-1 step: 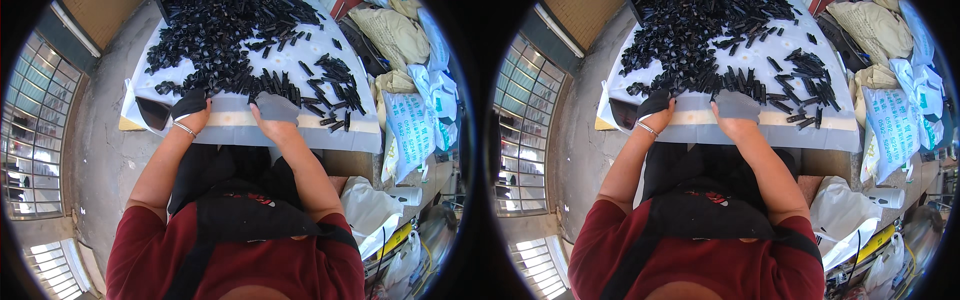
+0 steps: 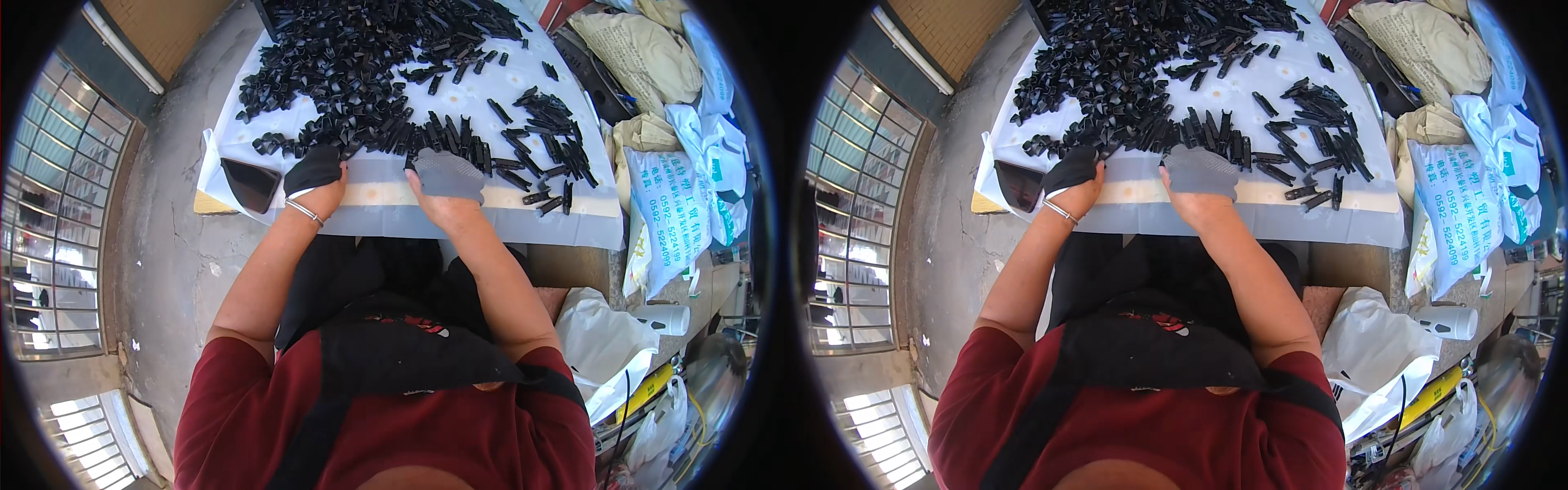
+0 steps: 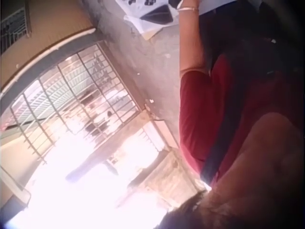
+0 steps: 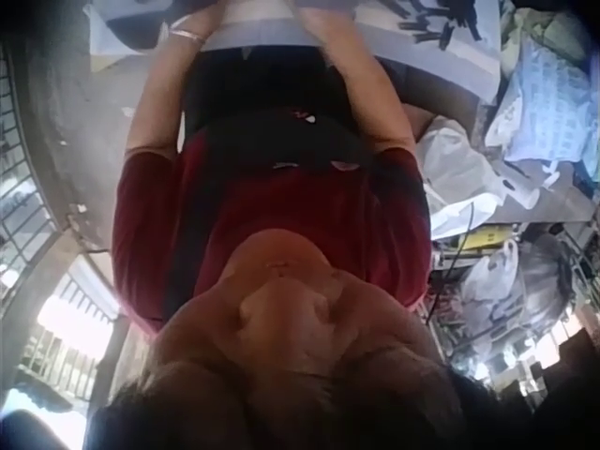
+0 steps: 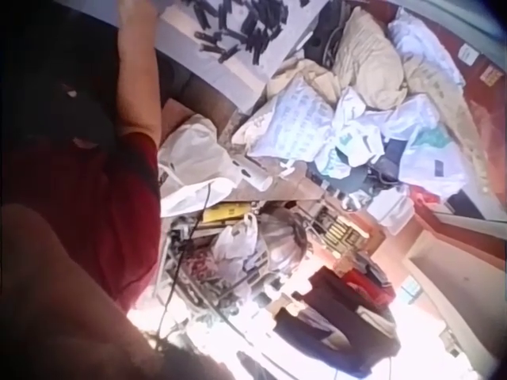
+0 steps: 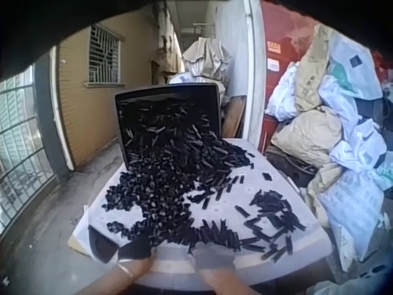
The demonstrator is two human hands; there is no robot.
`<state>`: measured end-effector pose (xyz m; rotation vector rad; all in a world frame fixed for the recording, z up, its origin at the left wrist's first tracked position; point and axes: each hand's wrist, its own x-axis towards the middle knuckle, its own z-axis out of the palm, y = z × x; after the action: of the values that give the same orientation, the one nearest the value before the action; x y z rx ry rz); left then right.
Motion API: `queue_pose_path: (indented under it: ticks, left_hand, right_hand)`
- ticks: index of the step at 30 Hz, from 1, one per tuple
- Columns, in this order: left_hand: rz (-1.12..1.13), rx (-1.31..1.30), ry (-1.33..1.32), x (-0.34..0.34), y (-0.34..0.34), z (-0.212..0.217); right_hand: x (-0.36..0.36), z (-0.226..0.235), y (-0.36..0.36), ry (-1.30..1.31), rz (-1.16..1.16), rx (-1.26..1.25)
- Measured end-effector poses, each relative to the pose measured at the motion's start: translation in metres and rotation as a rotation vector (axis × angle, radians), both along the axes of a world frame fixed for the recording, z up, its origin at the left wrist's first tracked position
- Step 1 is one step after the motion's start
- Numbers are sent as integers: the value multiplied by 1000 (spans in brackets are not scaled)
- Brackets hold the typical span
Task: Inspecting and sorting small black plastic components on a workbench area.
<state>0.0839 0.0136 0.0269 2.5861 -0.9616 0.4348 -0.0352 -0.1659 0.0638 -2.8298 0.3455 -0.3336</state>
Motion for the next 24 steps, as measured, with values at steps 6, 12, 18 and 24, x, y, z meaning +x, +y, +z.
queue_pose_path:
  ticks: [6, 12, 18, 24]
  left_hand:
    - [-73, -57, 3, -19, -9, 2]
    - [-226, -189, -26, -35, -2, -1]
    - [-330, -118, 552, -58, 5, 33]
    - [-503, -360, 1143, -77, 7, 47]
  right_hand:
    - [-8, -13, -8, -35, -32, -93]
    - [-19, -4, -11, -47, -21, -129]
    - [-46, 3, 5, -220, 342, 426]
    - [-57, 2, 18, -191, 548, 557]
